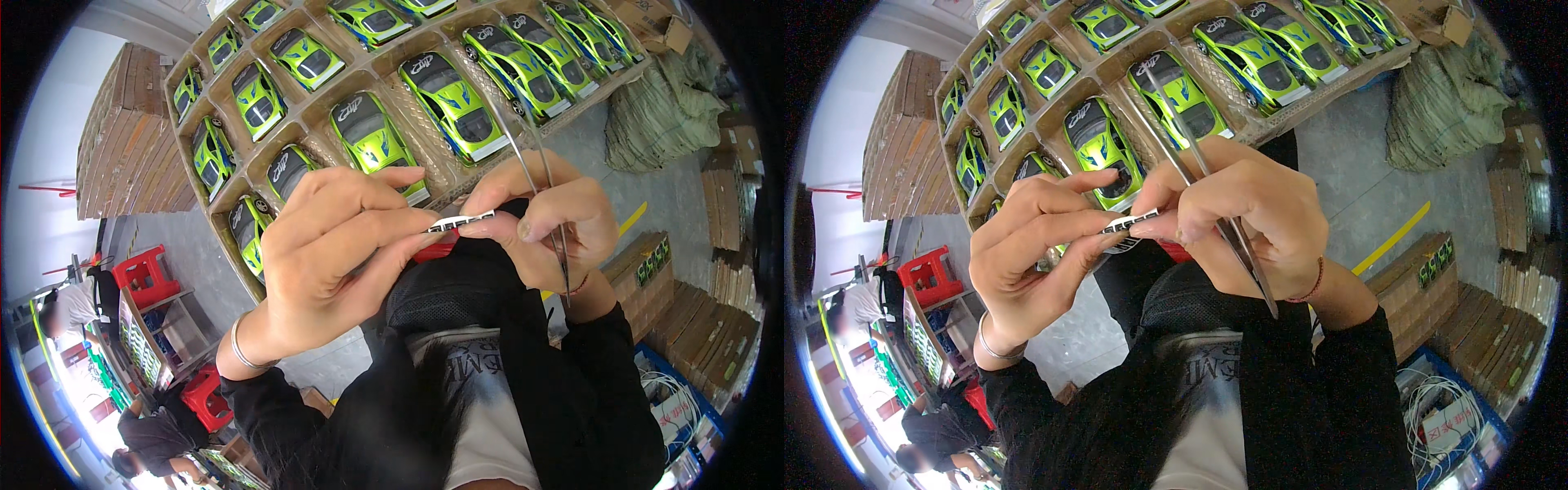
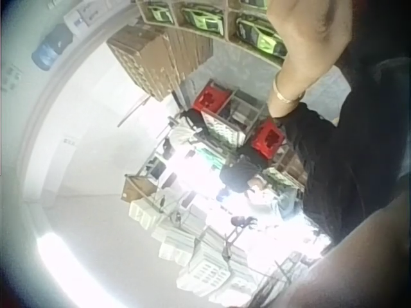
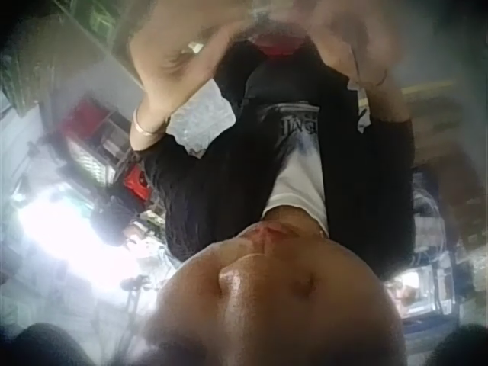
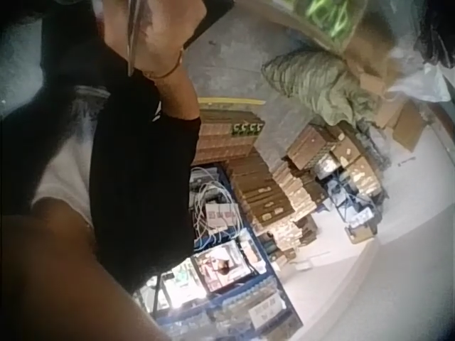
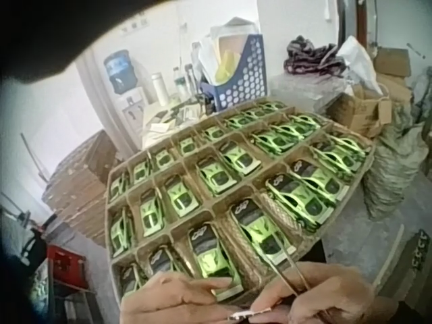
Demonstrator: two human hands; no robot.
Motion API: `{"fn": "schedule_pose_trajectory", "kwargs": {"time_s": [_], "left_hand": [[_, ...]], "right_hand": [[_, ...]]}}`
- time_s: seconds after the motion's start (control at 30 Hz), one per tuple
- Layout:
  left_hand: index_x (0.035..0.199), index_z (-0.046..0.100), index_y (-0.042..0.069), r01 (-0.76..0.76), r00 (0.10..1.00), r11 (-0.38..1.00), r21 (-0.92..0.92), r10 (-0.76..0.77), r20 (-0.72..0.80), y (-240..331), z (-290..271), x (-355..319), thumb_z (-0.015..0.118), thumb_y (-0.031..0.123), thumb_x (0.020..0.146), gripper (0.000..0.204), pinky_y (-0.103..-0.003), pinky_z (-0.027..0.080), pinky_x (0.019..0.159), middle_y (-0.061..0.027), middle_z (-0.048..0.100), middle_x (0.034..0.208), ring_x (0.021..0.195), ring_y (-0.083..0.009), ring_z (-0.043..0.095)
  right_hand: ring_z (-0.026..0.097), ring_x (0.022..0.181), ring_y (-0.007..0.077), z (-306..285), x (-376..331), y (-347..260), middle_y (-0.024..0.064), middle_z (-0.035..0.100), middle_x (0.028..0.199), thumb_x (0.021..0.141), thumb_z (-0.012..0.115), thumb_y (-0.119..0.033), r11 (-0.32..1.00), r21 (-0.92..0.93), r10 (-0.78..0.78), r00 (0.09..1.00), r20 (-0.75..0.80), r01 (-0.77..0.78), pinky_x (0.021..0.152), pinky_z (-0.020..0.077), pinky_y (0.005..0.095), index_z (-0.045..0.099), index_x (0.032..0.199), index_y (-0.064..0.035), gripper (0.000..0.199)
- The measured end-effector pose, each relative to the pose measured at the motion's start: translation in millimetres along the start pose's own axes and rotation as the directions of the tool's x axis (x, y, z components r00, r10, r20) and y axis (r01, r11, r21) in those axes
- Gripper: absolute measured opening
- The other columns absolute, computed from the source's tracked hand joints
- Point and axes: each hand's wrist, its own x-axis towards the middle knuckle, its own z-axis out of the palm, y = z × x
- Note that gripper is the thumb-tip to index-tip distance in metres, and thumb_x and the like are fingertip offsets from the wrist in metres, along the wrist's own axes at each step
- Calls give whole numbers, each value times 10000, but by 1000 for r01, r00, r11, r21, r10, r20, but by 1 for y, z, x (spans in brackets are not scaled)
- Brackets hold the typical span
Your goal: The person assembles small toy racing cars by applying stickers or small components to the chassis of each car using tweezers.
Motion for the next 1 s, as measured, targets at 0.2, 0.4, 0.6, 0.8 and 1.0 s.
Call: {"fn": "schedule_pose_trajectory", "kwargs": {"time_s": [0.2,0.4,0.6,0.8,1.0], "left_hand": [[878,712,11,32,999,999,14,-33,39,4,-4,3,801,15,701,198,-413,481,850,-81,644,799,972,-342,676],[896,719,37,-70,997,978,194,63,41,7,-2,6,802,18,707,208,-425,437,916,-73,662,834,1024,-335,676],[883,726,27,50,994,995,-90,-40,106,5,-4,10,775,-34,708,191,-428,419,938,-68,667,813,1009,-339,684],[889,732,72,64,997,997,-49,-62,54,6,-2,9,779,24,738,165,-373,431,914,-43,689,781,978,-239,699],[926,730,75,51,993,999,7,-51,110,5,1,12,787,56,746,190,-374,443,896,-47,697,823,949,-219,699]], "right_hand": [[647,695,247,-5,2,-3,195,650,821,713,727,173,999,-43,-15,991,133,21,588,535,333,458,841,-80,391],[647,703,242,-4,3,-7,190,651,824,734,722,155,997,-77,28,993,118,-19,592,534,333,462,826,-85,365],[641,663,204,3,-1,-4,170,669,838,750,737,95,999,-46,-10,1000,-16,9,588,528,271,545,841,-48,256],[649,722,248,-5,0,-11,209,671,869,763,680,163,997,-69,33,993,113,-25,599,533,327,453,856,-89,352],[607,676,211,-8,-4,-8,193,669,863,780,671,152,993,-112,39,988,150,-22,582,510,312,452,851,-92,335]]}}
